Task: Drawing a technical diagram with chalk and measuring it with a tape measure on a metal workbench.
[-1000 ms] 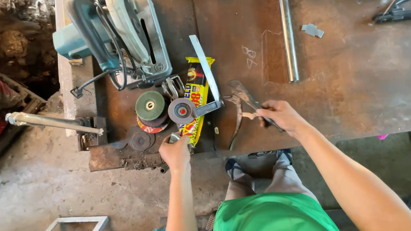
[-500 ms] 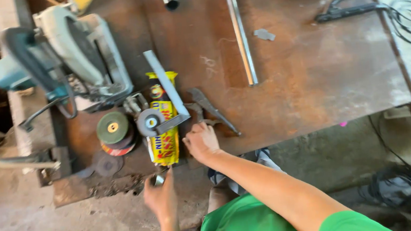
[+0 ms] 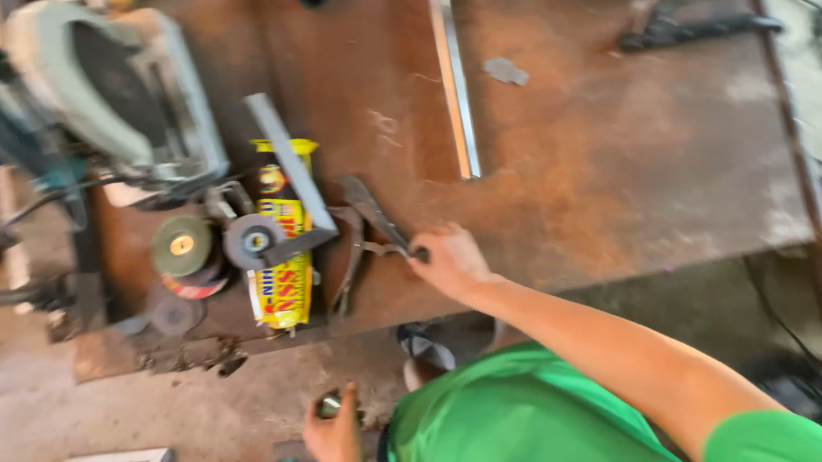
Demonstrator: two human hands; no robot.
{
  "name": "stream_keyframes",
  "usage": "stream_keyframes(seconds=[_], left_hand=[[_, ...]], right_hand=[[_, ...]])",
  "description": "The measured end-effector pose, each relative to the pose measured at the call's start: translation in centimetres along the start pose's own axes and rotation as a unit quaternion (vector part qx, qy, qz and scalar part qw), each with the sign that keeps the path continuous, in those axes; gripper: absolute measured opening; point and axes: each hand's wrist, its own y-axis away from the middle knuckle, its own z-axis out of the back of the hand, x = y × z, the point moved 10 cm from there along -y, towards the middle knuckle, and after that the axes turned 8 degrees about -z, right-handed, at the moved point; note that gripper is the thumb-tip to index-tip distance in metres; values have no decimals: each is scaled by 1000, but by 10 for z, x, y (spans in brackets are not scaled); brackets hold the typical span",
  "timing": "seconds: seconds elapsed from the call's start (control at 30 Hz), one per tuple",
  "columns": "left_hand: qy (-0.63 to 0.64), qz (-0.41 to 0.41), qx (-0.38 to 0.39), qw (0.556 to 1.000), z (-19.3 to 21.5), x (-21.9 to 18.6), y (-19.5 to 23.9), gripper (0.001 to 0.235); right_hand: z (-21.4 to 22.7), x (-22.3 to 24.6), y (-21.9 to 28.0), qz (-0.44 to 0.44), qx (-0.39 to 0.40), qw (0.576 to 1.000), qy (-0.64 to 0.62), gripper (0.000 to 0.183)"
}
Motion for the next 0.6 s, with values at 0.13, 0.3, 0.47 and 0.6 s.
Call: stream_keyframes(seconds=[0.13,0.3,0.47,0.6], left_hand=[[58,1,7,998,-35,-16,14,44],[71,1,24,997,-26,-54,51,38],[97,19,-15,995,11,31,47,35],[52,-44,-109,992,35,241,-15,39]], right_hand=[[-18,-4,-13,-11,103,991,82,17],[-90,50,-24,28,166,980,109,26],[-155,64,-38,67,69,985,145,26],[-150,76,-36,88,-20,989,116,10]])
